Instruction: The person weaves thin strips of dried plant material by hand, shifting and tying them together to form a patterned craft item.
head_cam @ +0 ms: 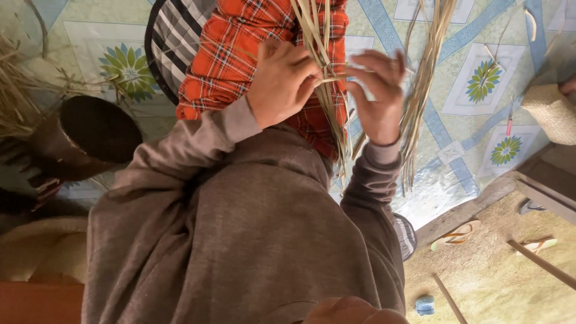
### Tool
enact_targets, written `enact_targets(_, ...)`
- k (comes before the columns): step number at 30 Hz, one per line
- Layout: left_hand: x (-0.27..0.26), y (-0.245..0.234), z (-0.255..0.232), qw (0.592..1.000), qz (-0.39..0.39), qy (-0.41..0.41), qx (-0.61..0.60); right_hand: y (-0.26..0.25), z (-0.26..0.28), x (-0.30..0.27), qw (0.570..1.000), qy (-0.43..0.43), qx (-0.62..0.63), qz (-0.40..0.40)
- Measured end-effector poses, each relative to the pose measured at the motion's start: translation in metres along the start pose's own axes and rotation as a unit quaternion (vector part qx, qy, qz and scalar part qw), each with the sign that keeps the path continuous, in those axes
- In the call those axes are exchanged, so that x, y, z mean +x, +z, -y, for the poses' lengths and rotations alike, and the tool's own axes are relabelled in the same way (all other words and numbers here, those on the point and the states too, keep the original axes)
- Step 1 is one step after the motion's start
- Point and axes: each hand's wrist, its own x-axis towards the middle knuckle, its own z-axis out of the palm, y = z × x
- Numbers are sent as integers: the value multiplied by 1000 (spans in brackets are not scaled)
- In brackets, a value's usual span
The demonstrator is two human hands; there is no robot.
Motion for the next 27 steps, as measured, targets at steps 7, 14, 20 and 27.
enact_targets(7,5,3,-3,998,-49,17,28,12,15,20,987,63,89,115)
enact_targets(14,3,7,5,997,-53,5,62,18,8,26,971,59,150,177)
enact_targets(20,-17,16,20,994,11,-107,14,30,-18,25,971,6,52,233)
enact_targets(27,-20,20,18,985,35,-162,-51,35,-23,26,961,32,139,237)
